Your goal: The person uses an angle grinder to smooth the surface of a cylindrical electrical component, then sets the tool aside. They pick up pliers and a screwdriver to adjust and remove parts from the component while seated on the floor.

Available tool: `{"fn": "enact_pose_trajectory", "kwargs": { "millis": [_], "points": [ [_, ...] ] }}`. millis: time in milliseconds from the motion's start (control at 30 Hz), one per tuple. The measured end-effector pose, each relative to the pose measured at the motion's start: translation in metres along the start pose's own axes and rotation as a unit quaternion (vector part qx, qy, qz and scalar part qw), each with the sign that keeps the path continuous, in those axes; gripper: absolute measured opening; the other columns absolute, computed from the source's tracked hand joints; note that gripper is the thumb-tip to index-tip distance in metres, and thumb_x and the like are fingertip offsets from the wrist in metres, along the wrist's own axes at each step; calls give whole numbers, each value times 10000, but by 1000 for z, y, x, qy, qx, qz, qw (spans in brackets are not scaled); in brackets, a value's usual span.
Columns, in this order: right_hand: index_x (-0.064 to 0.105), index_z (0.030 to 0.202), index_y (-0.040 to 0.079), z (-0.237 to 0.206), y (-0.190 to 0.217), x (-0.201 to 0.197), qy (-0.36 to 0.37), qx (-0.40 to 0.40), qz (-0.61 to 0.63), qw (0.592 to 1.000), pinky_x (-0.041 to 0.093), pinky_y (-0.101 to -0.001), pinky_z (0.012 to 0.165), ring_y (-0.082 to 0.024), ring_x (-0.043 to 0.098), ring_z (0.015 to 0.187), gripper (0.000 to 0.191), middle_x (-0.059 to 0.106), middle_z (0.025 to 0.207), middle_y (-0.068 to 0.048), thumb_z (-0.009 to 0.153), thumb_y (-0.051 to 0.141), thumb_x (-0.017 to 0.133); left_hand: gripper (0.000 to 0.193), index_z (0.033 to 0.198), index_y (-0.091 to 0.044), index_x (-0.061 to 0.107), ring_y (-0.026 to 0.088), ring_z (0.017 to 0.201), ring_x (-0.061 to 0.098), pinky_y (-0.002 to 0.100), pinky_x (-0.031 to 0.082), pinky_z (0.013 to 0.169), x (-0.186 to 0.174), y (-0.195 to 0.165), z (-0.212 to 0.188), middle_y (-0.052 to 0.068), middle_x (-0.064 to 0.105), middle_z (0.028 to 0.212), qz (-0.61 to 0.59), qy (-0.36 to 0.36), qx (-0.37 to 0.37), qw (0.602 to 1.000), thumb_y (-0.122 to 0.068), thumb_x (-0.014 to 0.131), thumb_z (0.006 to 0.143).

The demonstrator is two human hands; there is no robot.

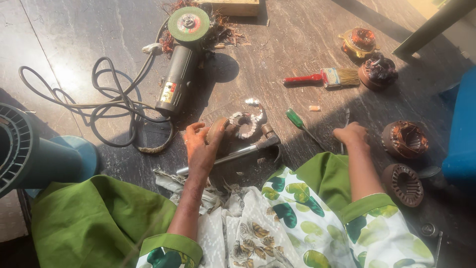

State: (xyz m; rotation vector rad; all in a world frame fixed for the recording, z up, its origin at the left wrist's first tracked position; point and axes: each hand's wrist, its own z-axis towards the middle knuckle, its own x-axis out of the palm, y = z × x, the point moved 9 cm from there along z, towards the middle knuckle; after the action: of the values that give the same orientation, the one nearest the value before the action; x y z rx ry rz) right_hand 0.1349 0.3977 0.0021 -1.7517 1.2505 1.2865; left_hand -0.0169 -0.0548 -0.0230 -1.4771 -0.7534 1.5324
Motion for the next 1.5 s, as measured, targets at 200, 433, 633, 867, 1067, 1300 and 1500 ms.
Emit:
{"fn": "enact_pose_trajectory", "kwargs": {
  "millis": [200,433,633,867,1067,1300,1500],
  "points": [
    [604,1084,-56,7,20,9,136,-74,541,827,570,-531,1015,-504,518,1364,414,539,1370,-334,690,-128,496,500,1118,-61,742,219,899,726,376,553,810,12,-8,-1,125,749,967,-74,61,-72,993,-501,715,880],
    [554,944,101,-64,53,-57,181,-308,778,516,358,-632,1227,-370,467,1503,317,571,1417,-172,719,-117,510,518,1189,-93,728,243,791,730,385,570,733,16,-5,2,132,753,883,-104,125,-128,978,-499,700,869],
    [580,972,92,-118,64,-51,297,-288,833,366,360,-636,1260,-355,523,1446,231,616,1371,-172,784,-41,556,561,1181,-40,709,340,947,698,461,529,817,-12,-46,3,174,719,1022,87,60,79,991,-449,805,810],
    [636,1107,-31,-63,57,49,164,-217,506,818,510,-329,699,-205,660,807,216,660,970,-179,895,-18,597,507,1212,-91,715,329,1024,709,451,535,895,-2,-27,1,154,749,1051,107,120,-11,987,-438,780,848],
    [581,1148,-35,-93,68,56,322,-195,625,684,543,-314,715,-203,653,807,342,680,1070,-191,810,-91,579,545,1351,-106,625,294,1041,732,414,554,936,3,-25,3,162,741,1094,51,65,-2,997,-362,755,888],
    [583,1129,-1,-236,72,85,486,-179,610,599,537,-415,994,-303,628,1196,343,618,1357,-238,800,-96,555,513,1351,-124,636,310,1140,691,420,518,984,-3,-33,6,152,715,1229,-15,120,14,993,-320,733,887],
    [575,1088,36,-268,97,88,538,-185,584,580,485,-478,1083,-331,573,1323,307,585,1415,-240,802,-68,533,476,1334,-120,641,294,1162,678,404,510,997,2,-33,8,143,707,1244,-41,141,11,989,-292,716,897]
  ]
}}
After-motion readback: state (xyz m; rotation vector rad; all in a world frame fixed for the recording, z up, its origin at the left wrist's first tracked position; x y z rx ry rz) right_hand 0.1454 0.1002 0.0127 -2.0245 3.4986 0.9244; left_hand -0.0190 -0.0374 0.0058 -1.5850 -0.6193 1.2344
